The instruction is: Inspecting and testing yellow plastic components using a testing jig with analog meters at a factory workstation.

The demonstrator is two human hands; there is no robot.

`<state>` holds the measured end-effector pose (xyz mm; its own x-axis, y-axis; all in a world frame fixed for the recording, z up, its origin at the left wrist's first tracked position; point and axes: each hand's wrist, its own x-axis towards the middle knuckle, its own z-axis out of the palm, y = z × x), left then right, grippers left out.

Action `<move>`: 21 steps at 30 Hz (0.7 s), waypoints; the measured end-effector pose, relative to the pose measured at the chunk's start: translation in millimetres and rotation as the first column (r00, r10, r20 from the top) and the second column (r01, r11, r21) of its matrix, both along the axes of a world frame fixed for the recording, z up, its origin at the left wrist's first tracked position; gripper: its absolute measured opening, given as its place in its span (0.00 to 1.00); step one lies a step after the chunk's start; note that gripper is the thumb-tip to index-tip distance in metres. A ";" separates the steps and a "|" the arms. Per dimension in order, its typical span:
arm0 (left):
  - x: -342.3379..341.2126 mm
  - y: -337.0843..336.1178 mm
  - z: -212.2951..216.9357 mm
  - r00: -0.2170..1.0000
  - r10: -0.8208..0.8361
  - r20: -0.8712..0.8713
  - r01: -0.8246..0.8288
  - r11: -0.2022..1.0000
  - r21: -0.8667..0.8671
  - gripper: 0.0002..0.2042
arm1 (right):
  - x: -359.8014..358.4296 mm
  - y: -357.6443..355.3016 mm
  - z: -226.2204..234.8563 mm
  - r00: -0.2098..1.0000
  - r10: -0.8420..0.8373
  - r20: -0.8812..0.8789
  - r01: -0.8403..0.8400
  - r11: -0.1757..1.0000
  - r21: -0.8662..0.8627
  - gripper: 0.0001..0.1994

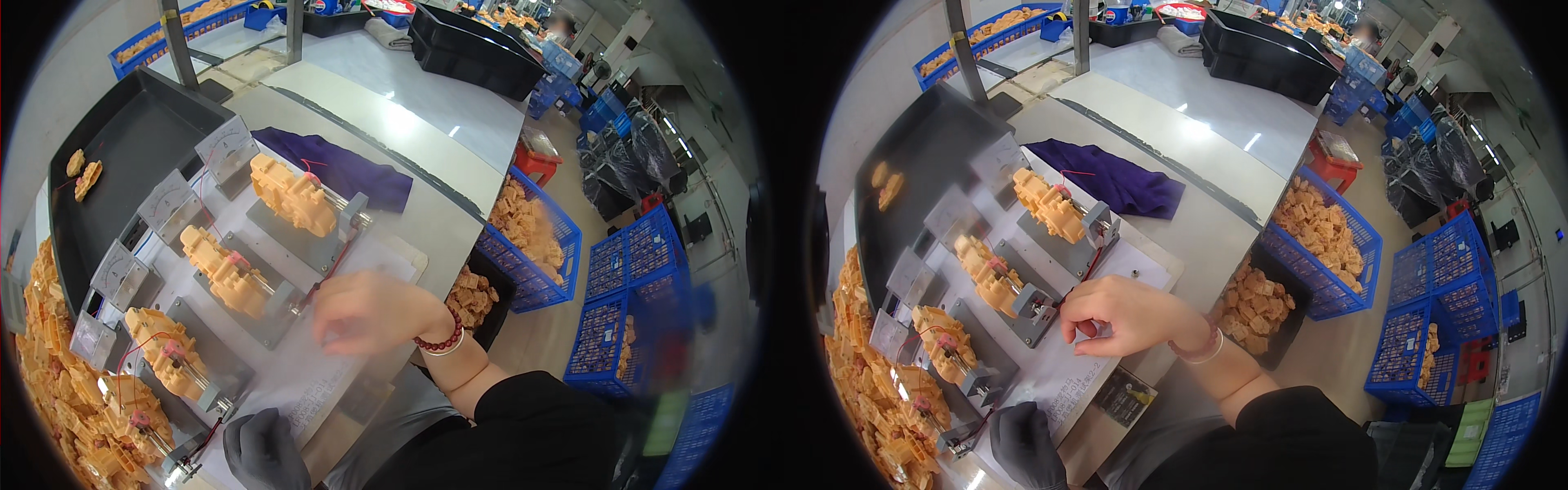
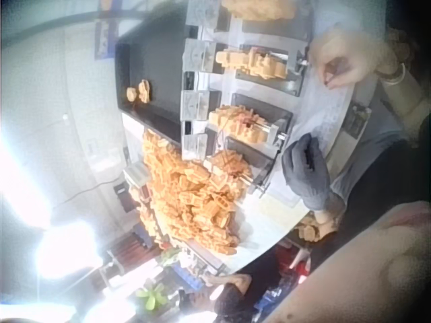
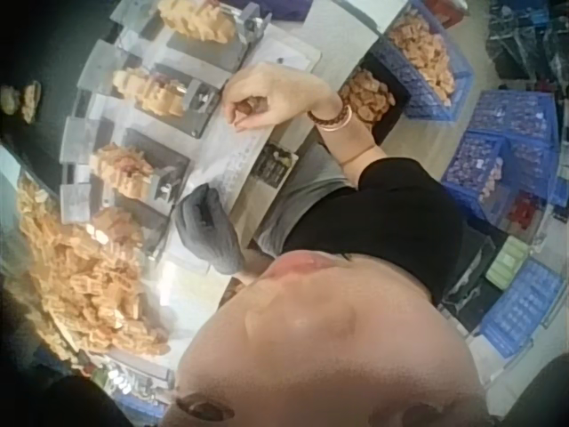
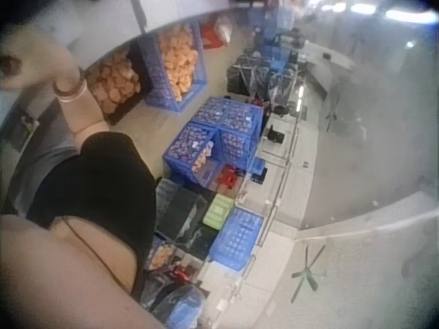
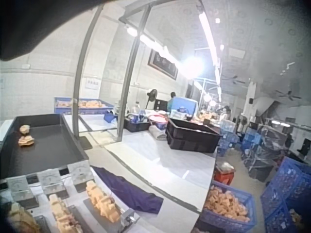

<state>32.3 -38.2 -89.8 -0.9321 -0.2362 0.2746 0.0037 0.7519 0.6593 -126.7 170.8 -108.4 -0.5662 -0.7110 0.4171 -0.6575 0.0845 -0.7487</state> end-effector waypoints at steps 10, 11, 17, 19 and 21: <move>0.1 1.0 1.8 1.000 0.010 0.010 -0.010 1.000 -0.007 0.05 | 0.4 -0.3 2.1 1.000 0.004 0.008 -0.004 1.000 -0.003 0.07; 0.0 1.1 2.6 1.000 0.009 0.016 -0.009 1.000 -0.003 0.05 | 0.1 -0.3 1.3 1.000 0.005 0.008 -0.005 1.000 -0.004 0.07; 0.1 0.4 1.7 1.000 0.013 0.023 -0.013 1.000 -0.002 0.06 | -0.1 -0.3 0.8 1.000 0.009 0.000 -0.009 1.000 -0.003 0.07; -0.3 0.3 2.2 1.000 0.010 0.018 -0.010 1.000 -0.004 0.06 | -0.2 -0.4 1.3 1.000 0.009 0.003 -0.009 1.000 0.001 0.06; -0.4 0.3 2.3 1.000 0.006 0.013 -0.006 1.000 -0.006 0.06 | 0.0 -0.4 2.6 1.000 0.010 0.004 -0.010 1.000 0.002 0.06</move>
<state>31.9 -37.9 -87.5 -0.9343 -0.2401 0.2635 -0.0097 0.7560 0.6545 -126.8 170.4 -105.7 -0.5606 -0.7173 0.4138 -0.6555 0.0790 -0.7510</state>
